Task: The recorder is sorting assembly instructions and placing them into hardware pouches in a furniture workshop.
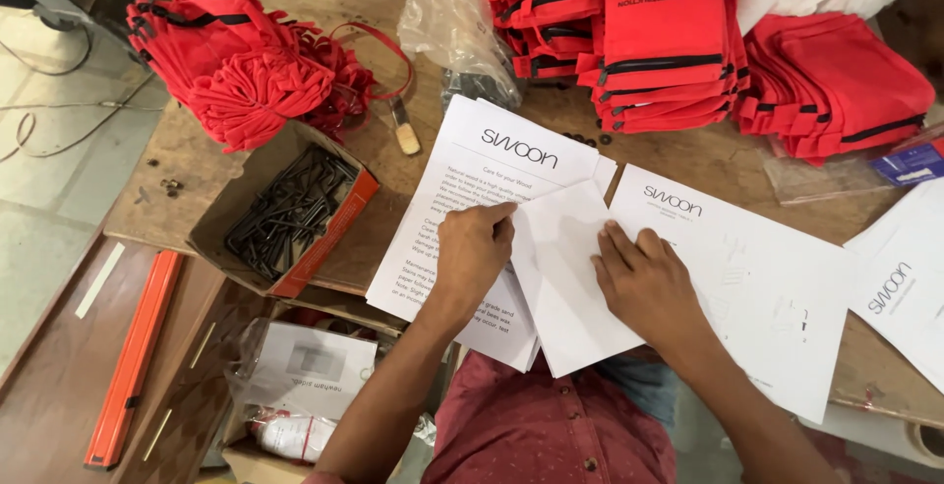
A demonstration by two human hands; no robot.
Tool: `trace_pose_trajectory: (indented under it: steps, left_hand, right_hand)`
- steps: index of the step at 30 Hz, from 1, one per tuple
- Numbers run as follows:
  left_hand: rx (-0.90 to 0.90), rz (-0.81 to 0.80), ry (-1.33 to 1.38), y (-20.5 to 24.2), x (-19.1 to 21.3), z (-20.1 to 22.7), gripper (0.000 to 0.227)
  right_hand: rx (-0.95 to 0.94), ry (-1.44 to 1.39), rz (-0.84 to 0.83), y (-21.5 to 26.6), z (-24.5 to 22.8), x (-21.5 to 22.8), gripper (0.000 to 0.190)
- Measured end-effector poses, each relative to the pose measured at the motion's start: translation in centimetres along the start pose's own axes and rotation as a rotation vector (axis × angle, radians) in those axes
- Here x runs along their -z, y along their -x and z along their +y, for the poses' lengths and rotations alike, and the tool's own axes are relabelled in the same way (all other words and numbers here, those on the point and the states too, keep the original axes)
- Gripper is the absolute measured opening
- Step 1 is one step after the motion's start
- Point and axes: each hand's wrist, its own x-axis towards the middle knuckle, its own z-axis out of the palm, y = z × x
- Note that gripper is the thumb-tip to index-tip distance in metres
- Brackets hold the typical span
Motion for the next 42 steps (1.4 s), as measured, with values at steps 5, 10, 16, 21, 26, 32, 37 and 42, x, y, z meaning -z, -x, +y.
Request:
trace_pose_trajectory:
  steps: [5, 10, 16, 21, 26, 32, 37, 42]
  left_hand:
    - [0.011, -0.001, 0.016, 0.1, 0.2, 0.3, 0.021]
    - [0.047, -0.012, 0.029, 0.1, 0.4, 0.5, 0.02]
    - [0.149, 0.041, 0.326, 0.1, 0.5, 1.6, 0.016]
    - [0.013, 0.078, 0.544, -1.0, 0.9, 5.3, 0.016]
    - [-0.48, 0.247, 0.081, 1.1, 1.3, 9.8, 0.041]
    - [-0.536, -0.362, -0.011, 7.8, -5.6, 7.2, 0.068]
    - [-0.57, -0.319, -0.147, 7.5, -4.9, 7.8, 0.066]
    - [-0.58, -0.361, -0.27, 8.9, -3.3, 7.1, 0.059]
  right_hand:
    - [0.086, 0.087, -0.108, 4.0, -0.7, 3.8, 0.035]
    - [0.042, 0.017, -0.202, 8.3, -1.5, 6.2, 0.036]
    - [-0.556, -0.41, -0.037, 5.6, -0.4, 7.6, 0.019]
    - [-0.844, -1.042, -0.099, 3.3, 3.0, 4.3, 0.019]
    - [-1.023, -1.398, 0.048, 2.7, 3.2, 3.9, 0.02]
    - [-1.14, -1.247, 0.064, 3.5, 2.7, 2.6, 0.016]
    - [-0.906, -0.589, 0.067, 4.8, 3.3, 2.3, 0.017]
    - [-0.655, -0.362, 0.007, 4.9, 2.2, 1.9, 0.036]
